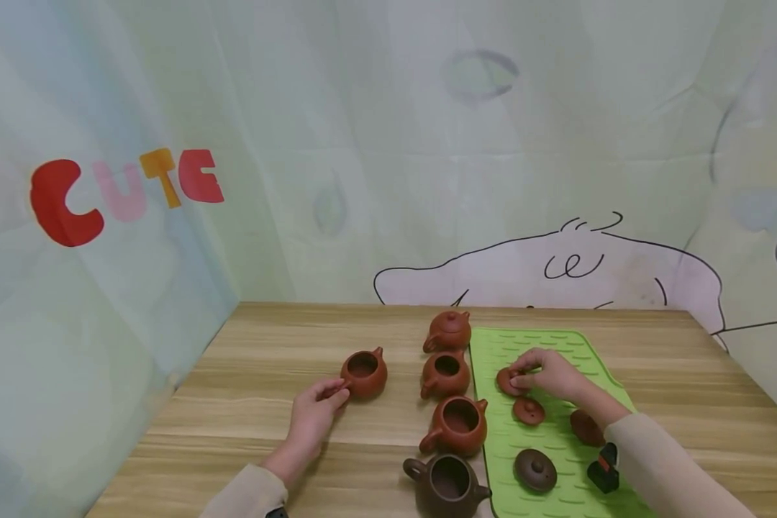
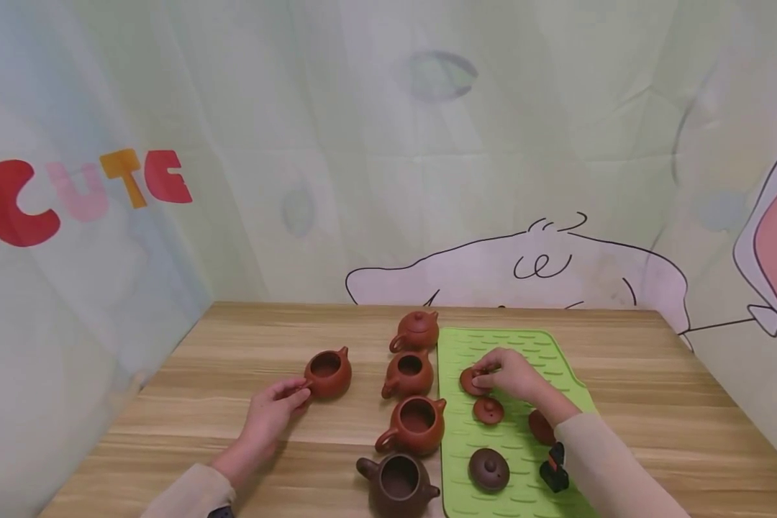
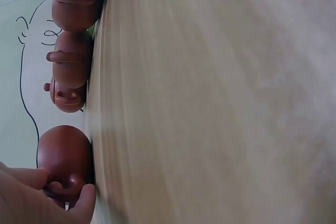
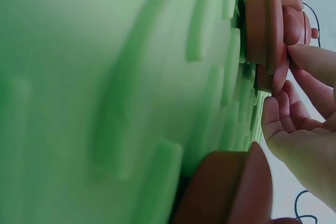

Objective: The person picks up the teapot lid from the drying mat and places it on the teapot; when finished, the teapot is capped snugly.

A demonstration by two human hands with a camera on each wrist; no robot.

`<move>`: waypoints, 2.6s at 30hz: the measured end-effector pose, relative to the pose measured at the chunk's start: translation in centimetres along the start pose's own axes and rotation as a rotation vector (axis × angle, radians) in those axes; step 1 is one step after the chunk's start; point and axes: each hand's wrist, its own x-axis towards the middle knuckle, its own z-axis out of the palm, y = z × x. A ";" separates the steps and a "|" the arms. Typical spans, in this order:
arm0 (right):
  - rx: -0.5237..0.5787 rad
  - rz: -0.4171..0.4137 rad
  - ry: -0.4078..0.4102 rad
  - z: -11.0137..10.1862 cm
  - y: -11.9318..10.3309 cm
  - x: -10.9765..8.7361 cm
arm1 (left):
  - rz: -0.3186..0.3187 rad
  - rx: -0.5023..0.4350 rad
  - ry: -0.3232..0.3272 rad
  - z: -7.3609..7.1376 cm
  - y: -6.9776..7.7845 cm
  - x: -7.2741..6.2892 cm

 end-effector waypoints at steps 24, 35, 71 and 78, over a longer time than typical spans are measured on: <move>-0.001 -0.110 0.023 -1.6 -3.2 1.6 | 0.011 -0.014 0.003 -0.2 -0.1 0.0; 0.016 -0.153 -0.001 -1.4 -7.0 3.6 | -0.001 0.024 0.004 0.0 -0.1 0.2; 0.093 -0.222 -0.121 8.8 -16.4 9.1 | 0.004 0.024 -0.020 -0.4 0.1 0.2; 0.052 -0.273 -0.130 10.8 -16.5 9.7 | 0.000 0.035 -0.023 -0.4 0.2 0.3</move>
